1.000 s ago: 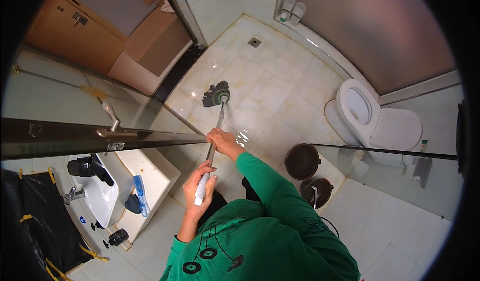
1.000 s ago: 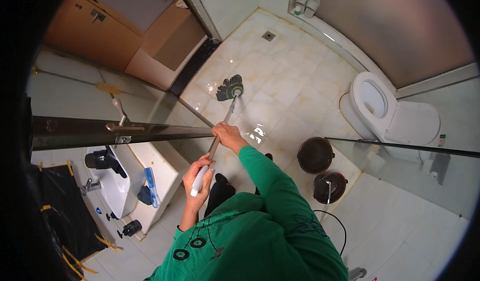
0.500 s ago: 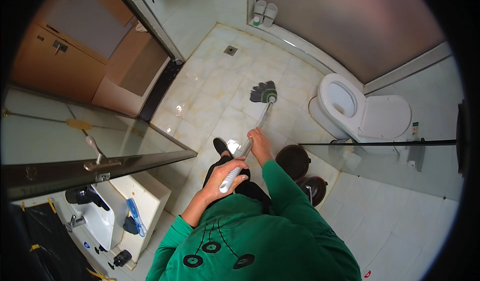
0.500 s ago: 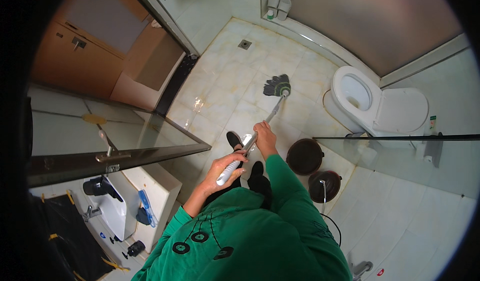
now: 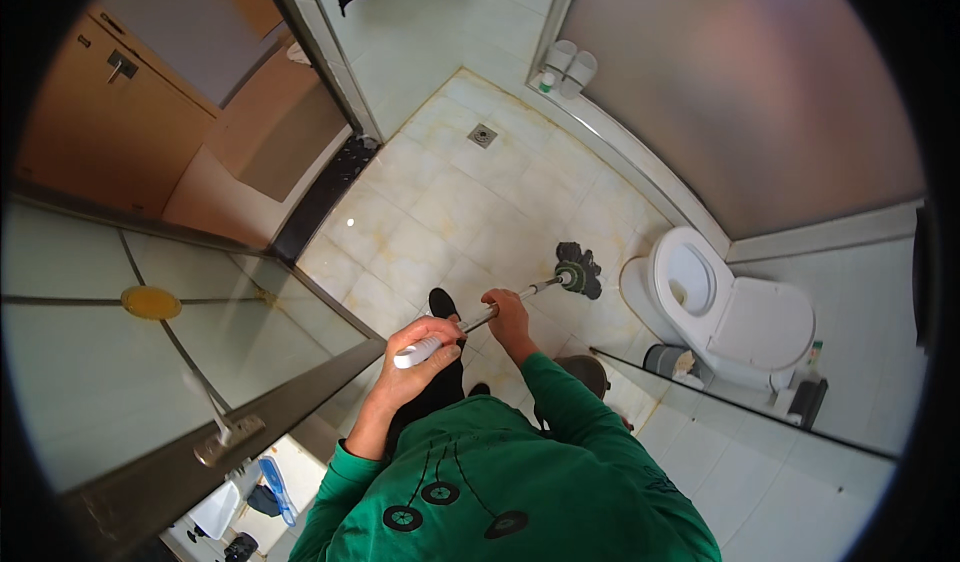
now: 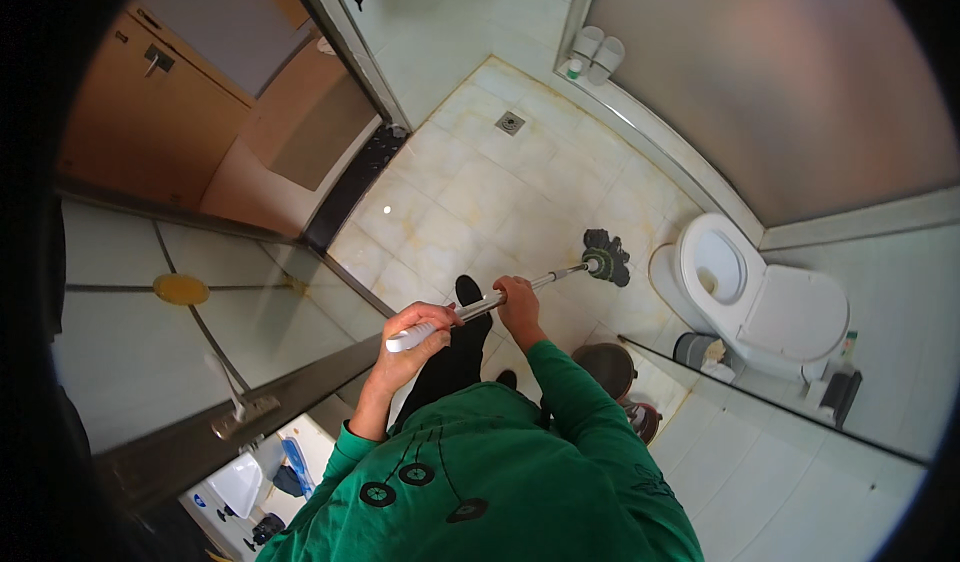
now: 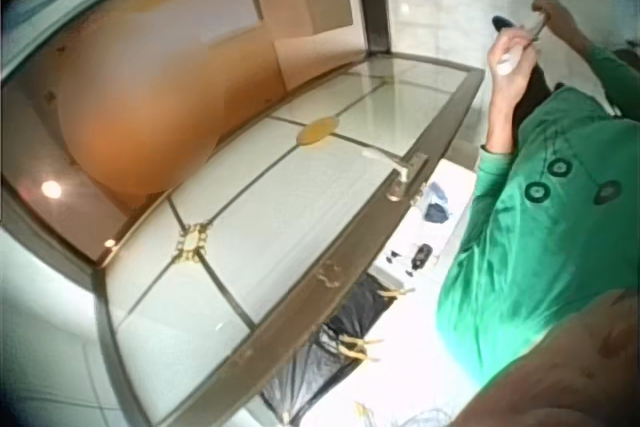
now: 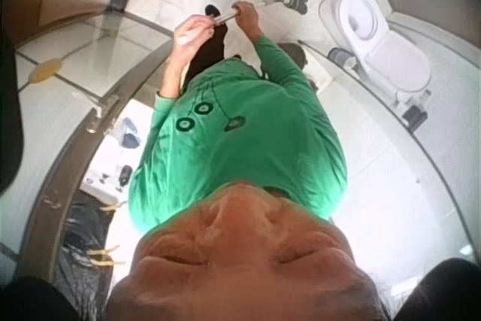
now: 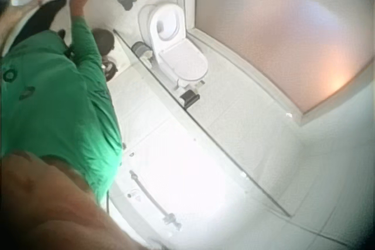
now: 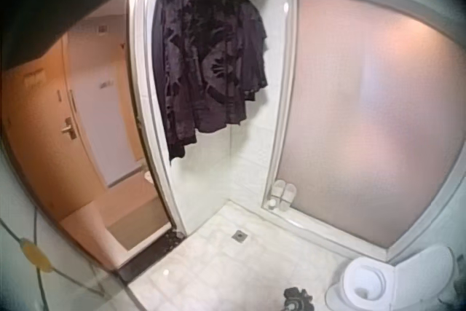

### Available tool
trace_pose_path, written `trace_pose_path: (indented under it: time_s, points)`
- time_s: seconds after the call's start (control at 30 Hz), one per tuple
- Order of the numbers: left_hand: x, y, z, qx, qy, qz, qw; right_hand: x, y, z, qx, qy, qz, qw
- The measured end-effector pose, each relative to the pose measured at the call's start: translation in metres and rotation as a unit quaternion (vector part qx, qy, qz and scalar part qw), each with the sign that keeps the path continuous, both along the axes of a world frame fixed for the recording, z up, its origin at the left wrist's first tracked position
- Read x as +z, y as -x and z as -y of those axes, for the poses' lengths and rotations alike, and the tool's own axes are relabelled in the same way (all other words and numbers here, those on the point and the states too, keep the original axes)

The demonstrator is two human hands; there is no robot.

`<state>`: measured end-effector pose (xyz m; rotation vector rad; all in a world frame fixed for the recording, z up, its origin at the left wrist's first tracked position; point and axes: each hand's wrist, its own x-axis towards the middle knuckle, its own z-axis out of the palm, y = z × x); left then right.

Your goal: The person mops the bathroom floor using a string mop, repeatedly wringing the mop head in the sink and rinsing it under running water. They move around the toilet and buckets, mop the entire floor area, and place a pair of slippers into the sink before continuing to mop.

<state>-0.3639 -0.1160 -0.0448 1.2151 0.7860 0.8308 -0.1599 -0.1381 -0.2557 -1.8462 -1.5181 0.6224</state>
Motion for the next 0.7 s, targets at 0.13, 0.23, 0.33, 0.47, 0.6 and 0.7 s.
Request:
trace_pose_path:
  time_s: [0.13,0.23,0.33,0.47,0.6,0.7]
  points:
    - [-0.005,0.010,-0.058,-0.004,-0.058,-0.025,0.998,-0.003,0.007,-0.072,-0.002,0.013,0.019,1.000]
    - [-0.013,0.005,-0.087,-0.012,0.035,-0.039,0.999,-0.010,-0.004,-0.123,0.013,0.021,0.043,0.999]
    - [-0.026,-0.005,-0.116,-0.040,-0.031,-0.070,0.996,-0.022,-0.021,-0.170,0.036,0.041,0.061,0.997]
    - [-0.039,-0.014,-0.144,-0.022,-0.035,-0.092,0.995,-0.034,-0.029,-0.230,0.086,0.050,0.086,0.991]
    - [-0.048,-0.018,-0.170,0.042,-0.034,-0.096,0.994,-0.039,-0.026,-0.288,0.154,0.035,0.115,0.981]
    - [-0.052,-0.018,-0.180,0.116,-0.021,-0.080,0.990,-0.041,-0.018,-0.317,0.202,0.030,0.122,0.971]
